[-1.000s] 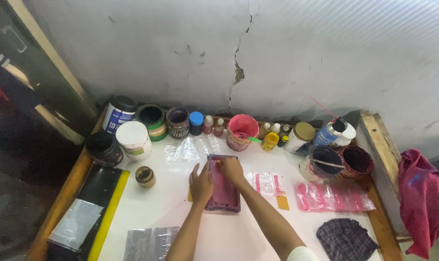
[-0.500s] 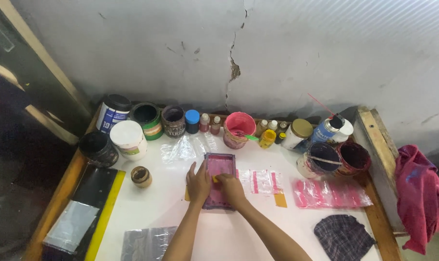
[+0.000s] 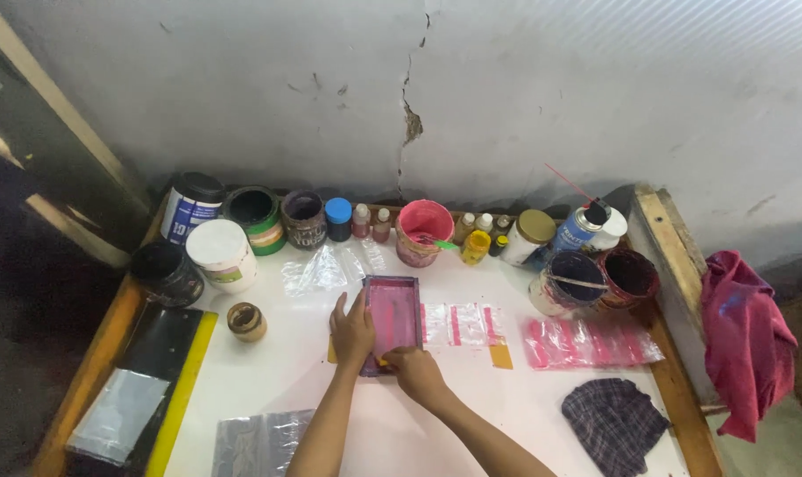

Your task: Cleaning a screen printing frame and mixing pink ink in a container on a workbench.

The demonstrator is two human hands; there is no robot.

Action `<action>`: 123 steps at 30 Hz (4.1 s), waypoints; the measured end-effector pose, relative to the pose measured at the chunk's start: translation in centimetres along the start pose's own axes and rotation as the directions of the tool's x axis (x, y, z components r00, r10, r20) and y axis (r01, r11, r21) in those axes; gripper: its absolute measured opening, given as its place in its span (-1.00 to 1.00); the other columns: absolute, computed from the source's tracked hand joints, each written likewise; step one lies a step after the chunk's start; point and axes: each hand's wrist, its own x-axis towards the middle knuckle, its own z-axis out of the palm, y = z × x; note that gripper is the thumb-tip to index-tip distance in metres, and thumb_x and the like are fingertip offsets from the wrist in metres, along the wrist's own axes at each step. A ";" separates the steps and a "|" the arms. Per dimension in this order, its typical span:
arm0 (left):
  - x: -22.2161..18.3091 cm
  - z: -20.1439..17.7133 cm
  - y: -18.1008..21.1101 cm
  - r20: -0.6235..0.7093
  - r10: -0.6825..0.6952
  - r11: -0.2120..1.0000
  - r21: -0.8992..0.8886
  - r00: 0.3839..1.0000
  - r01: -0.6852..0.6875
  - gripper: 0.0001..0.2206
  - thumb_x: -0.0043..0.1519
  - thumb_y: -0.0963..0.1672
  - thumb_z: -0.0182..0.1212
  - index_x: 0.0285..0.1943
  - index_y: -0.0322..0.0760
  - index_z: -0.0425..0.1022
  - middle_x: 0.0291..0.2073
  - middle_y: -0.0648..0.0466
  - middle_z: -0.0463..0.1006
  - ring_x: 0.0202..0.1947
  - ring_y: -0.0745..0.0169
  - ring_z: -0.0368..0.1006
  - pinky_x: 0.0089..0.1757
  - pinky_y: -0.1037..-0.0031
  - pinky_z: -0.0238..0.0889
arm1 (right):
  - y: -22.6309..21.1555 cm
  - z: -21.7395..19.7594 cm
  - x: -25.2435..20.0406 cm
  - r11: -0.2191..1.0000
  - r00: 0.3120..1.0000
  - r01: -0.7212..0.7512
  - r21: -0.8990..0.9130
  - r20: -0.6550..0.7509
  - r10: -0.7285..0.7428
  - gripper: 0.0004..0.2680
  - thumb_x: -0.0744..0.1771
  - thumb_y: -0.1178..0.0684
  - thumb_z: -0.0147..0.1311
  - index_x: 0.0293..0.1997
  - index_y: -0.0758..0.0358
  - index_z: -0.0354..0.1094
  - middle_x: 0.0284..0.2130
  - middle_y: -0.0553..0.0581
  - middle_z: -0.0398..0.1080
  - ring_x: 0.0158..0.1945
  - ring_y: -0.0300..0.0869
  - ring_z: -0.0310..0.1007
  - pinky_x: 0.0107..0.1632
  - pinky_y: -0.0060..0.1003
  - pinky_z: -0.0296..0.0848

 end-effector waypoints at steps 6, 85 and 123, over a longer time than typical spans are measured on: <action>-0.1 0.3 -0.1 0.011 -0.014 1.000 -0.009 1.000 0.014 -0.58 0.35 -0.08 -0.03 0.44 0.09 0.34 0.39 -0.24 0.22 0.38 -0.30 0.14 0.23 -0.07 0.08 | -1.4 -0.8 -0.6 0.993 0.990 -0.117 0.034 0.088 0.114 -0.81 0.31 0.18 0.02 -0.23 0.01 0.61 -0.32 0.01 0.61 -0.37 0.09 0.52 -0.36 -0.07 0.42; -8.5 -18.7 -12.2 -0.567 0.094 0.948 0.303 0.818 0.101 -0.62 0.34 -0.03 0.19 0.21 -0.39 0.55 -0.01 -0.15 0.65 -0.16 -0.03 0.64 -0.23 0.33 0.52 | -14.8 4.7 3.4 0.939 0.973 -0.076 0.336 0.230 -0.003 -0.49 0.40 -0.35 -0.25 0.54 -0.05 -0.05 0.25 0.19 0.20 0.32 -0.02 0.11 0.31 -0.03 0.24; 0.9 3.2 -1.3 0.063 0.072 0.940 0.328 0.995 -0.089 -0.69 0.26 -0.02 0.26 0.16 -0.09 0.54 -0.03 0.13 0.50 -0.02 0.15 0.49 -0.10 0.40 0.47 | 24.2 -5.8 -5.1 0.634 0.652 -0.743 -0.212 -0.440 0.617 -0.80 0.40 -0.20 0.00 0.10 -0.31 0.51 0.07 -0.16 0.45 0.22 -0.13 0.32 0.18 -0.15 0.37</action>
